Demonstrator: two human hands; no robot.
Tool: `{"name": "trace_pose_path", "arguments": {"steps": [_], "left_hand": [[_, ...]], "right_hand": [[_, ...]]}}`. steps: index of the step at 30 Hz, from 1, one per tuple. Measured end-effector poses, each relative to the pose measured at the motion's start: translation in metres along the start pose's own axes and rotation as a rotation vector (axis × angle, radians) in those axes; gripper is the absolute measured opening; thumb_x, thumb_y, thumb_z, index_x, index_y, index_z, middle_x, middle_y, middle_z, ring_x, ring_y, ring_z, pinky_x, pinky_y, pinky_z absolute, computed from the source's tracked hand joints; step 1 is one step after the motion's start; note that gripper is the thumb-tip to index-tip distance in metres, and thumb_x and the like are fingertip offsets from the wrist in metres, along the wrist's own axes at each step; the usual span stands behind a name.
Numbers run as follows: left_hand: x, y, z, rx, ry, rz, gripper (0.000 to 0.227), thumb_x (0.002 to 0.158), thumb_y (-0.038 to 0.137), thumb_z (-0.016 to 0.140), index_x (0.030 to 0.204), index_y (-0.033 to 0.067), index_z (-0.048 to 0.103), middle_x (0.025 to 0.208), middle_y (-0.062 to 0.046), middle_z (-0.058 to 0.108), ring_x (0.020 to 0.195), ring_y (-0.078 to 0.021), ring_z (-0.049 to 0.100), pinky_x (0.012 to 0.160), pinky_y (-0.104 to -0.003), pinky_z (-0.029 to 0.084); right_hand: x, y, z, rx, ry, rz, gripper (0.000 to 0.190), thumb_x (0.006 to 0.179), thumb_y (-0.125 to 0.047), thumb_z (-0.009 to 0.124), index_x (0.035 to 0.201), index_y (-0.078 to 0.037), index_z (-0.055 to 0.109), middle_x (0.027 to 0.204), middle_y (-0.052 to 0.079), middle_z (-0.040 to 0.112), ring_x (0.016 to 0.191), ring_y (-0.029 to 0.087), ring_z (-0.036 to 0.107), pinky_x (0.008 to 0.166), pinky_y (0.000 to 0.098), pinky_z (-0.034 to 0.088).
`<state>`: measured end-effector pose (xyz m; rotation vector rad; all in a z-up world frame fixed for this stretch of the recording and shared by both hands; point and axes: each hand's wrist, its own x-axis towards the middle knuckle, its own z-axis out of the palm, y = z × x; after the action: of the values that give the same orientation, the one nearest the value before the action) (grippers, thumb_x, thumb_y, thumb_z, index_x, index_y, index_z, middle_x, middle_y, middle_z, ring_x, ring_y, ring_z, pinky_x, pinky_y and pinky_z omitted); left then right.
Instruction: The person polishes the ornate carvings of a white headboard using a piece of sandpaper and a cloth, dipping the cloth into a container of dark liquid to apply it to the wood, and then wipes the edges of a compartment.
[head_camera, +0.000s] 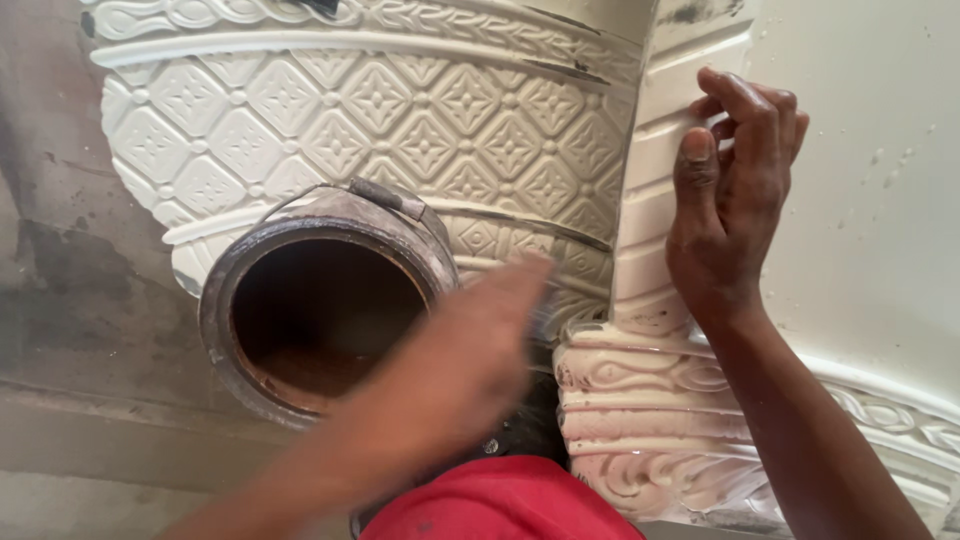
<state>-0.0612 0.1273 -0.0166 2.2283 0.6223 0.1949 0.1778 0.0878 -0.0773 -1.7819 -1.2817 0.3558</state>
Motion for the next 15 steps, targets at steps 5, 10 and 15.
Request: {"name": "trace_pose_path", "arguments": {"steps": [5,10,15], "left_hand": [[0.03,0.014,0.064,0.01,-0.334,-0.094,0.027,0.08,0.001,0.056,0.103,-0.0115,0.062,0.112,-0.032,0.064,0.111,-0.0444,0.063,0.106,-0.048,0.05],[0.021,0.011,0.048,-0.139,-0.391,-0.23,0.023,0.082,0.002,0.056,0.099,-0.0104,0.065,0.105,-0.032,0.065,0.098,-0.0473,0.066,0.083,-0.052,0.055],[0.061,-0.002,0.061,-0.094,-0.634,-0.195,0.017,0.082,0.007,0.06,0.086,-0.0026,0.073,0.096,-0.027,0.072,0.093,-0.0434,0.07,0.084,-0.05,0.056]], "right_hand": [[0.001,-0.004,-0.001,0.037,-0.01,0.005,0.042,0.122,-0.042,0.046,0.141,-0.006,0.057,0.12,0.007,0.053,0.107,0.017,0.048,0.095,0.0293,0.043],[0.001,-0.003,0.0,0.071,0.005,0.01,0.04,0.121,-0.042,0.048,0.136,-0.006,0.057,0.121,0.006,0.053,0.109,0.015,0.049,0.092,0.0284,0.044],[0.001,-0.003,-0.001,0.079,0.005,0.02,0.036,0.121,-0.037,0.051,0.14,-0.007,0.057,0.119,0.006,0.053,0.108,0.016,0.049,0.09,0.0281,0.044]]}}
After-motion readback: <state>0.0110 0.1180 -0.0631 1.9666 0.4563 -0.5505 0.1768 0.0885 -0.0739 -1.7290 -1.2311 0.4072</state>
